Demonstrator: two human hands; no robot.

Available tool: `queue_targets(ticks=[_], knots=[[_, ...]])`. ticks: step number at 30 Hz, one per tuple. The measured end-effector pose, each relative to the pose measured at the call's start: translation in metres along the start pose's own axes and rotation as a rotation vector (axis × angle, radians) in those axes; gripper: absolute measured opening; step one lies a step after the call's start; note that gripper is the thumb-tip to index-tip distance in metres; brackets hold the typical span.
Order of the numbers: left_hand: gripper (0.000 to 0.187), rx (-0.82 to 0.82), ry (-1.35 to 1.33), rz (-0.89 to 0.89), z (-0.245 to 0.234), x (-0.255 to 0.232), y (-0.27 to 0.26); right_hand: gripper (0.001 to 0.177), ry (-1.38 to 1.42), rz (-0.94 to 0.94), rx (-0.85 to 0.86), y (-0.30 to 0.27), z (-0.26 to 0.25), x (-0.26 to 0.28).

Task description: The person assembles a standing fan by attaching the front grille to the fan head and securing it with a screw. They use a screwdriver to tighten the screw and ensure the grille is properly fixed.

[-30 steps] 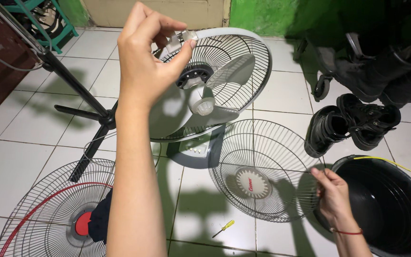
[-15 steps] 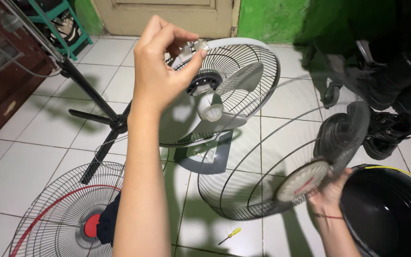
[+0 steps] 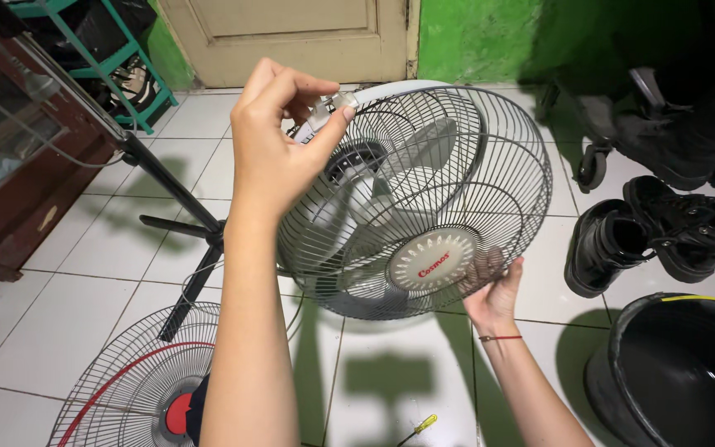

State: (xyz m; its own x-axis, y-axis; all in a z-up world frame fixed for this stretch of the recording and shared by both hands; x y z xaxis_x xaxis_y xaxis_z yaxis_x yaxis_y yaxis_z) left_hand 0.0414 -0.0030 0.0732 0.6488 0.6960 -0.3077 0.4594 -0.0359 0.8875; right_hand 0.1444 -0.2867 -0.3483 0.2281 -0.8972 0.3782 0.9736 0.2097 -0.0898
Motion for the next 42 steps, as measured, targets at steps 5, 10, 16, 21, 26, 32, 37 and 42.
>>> queue_targets(ticks=[5,10,16,21,26,32,37,42], knots=[[0.021,-0.012,0.009,0.001,0.001,-0.002,-0.001,0.055,0.025,-0.002,-0.025,0.012,-0.004,-0.016],[0.019,-0.022,0.031,0.011,0.0,-0.004,-0.002,0.066,0.012,0.046,-0.023,0.023,0.006,-0.035],[0.02,-0.004,0.06,0.033,0.0,-0.007,-0.003,0.073,0.007,0.037,0.005,0.037,0.016,-0.044],[0.021,0.01,0.051,0.036,0.0,-0.007,-0.004,0.054,0.105,0.051,0.104,0.049,0.003,-0.059],[0.019,0.033,0.058,0.033,-0.002,-0.005,-0.005,0.05,0.083,0.047,0.05,0.056,-0.013,-0.069],[0.02,0.043,0.06,0.048,0.0,-0.007,-0.004,0.059,0.053,0.028,0.146,0.061,0.017,-0.049],[0.02,0.057,0.039,0.107,-0.001,-0.017,-0.001,0.066,0.051,-0.034,0.19,0.069,0.041,-0.042],[0.018,0.126,-0.034,-0.019,0.003,-0.005,-0.001,0.078,0.018,-0.034,0.12,0.068,0.049,-0.046]])
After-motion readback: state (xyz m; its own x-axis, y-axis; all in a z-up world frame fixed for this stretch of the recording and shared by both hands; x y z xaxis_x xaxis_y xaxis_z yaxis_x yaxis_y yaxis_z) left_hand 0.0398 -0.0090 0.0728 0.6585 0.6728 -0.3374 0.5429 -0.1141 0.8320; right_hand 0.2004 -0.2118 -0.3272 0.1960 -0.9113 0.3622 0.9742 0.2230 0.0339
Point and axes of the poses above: each hand's wrist, its own y-axis towards the middle knuckle, its own z-axis out of the palm, x = y × z, the point moved 8 cm from there along y, towards the middle knuckle, and after that the axes turned 5 degrees about z, right-handed, at the moved point
